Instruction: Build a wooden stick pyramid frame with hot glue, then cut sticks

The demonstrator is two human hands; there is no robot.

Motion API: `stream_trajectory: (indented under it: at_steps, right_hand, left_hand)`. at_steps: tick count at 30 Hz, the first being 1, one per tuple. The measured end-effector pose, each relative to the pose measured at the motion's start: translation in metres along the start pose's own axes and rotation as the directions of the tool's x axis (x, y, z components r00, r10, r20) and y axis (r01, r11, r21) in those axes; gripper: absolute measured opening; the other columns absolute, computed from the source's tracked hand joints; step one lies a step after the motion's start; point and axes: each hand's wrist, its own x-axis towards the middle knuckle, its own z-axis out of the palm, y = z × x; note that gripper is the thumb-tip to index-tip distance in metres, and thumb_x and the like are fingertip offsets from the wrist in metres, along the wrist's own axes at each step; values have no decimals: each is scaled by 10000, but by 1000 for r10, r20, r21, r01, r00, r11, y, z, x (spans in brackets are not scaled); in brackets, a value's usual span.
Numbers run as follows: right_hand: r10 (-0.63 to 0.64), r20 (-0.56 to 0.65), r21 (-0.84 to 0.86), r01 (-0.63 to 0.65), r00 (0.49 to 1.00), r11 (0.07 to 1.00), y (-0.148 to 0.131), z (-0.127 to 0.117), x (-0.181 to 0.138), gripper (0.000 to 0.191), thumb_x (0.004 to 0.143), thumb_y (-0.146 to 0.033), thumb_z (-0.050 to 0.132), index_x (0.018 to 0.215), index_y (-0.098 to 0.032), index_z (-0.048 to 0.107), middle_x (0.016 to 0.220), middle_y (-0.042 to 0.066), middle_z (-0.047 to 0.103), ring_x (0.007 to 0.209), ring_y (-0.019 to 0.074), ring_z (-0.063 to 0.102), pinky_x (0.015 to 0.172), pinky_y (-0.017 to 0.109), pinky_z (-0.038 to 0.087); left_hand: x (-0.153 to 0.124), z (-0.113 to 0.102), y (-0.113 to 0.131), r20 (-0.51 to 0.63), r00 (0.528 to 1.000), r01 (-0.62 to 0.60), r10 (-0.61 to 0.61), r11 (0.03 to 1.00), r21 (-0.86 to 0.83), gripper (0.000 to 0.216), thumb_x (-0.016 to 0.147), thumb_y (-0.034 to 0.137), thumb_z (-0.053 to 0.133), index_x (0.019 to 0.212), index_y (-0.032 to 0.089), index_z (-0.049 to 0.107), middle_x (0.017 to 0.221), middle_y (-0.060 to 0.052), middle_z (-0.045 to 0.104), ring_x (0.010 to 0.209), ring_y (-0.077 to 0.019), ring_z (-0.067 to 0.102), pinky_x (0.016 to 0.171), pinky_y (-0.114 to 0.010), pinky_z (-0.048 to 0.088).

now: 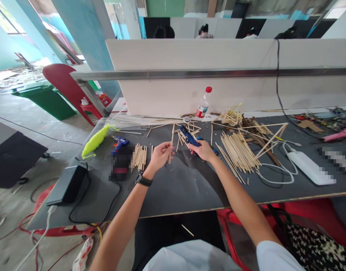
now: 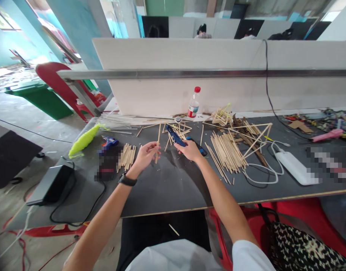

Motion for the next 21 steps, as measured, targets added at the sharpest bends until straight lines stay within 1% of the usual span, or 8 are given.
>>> stream_trajectory:
  at_steps: [2,4,6,9,12,16,21]
  right_hand:
    - [24,-60,-113,-31,998,993,2,4,1,443,863,-597,610,660,-204,651,620,45,683,613,216,658,659,309,469]
    - [4,-65,-210,-17,998,978,1,7,0,471,871,-611,591,607,-223,625,583,38,663,591,217,638,655,312,455]
    - [-43,-46,-292,27,998,956,-2,9,-2,475,885,-616,563,609,-234,624,579,25,648,591,215,616,636,305,428]
    - [-80,-15,-370,69,997,927,-9,8,-7,431,896,-595,547,694,-235,673,646,21,671,641,217,619,620,290,396]
    - [-62,18,-409,64,998,910,-16,4,-11,397,904,-574,545,809,-232,724,757,31,725,719,227,654,638,283,393]
    - [-43,9,-465,43,999,884,-21,2,-15,384,911,-566,553,918,-233,745,862,48,760,792,239,683,660,284,402]
    - [-72,-16,-534,52,997,844,-23,3,-17,368,934,-533,539,1044,-241,735,1028,63,767,929,259,698,727,300,445]
  left_hand:
    - [1,-2,1,-19,1000,-14,14,1000,4,551,734,581,767,1061,148,670,942,-86,725,717,-153,688,585,-266,603]
    - [0,-3,2,-25,999,-32,33,999,17,553,743,584,758,1065,144,669,942,-87,722,715,-156,689,567,-260,594]
    - [-1,-2,3,-27,998,-53,54,998,29,540,757,579,748,1066,143,671,940,-87,717,716,-160,692,550,-252,583]
    - [-2,-2,4,-49,996,-75,77,996,37,507,765,556,748,1053,145,676,941,-86,714,714,-157,691,548,-247,577]
    - [-1,-3,3,-74,994,-75,79,996,49,486,765,538,750,1041,144,683,941,-91,716,708,-157,689,550,-249,577]
    - [1,-4,2,-84,994,-64,68,996,57,489,766,530,749,1057,141,691,949,-97,723,705,-160,692,549,-249,577]
    - [1,-3,0,-100,993,-61,69,995,78,510,758,526,751,1074,130,696,936,-98,724,686,-152,684,515,-228,560]
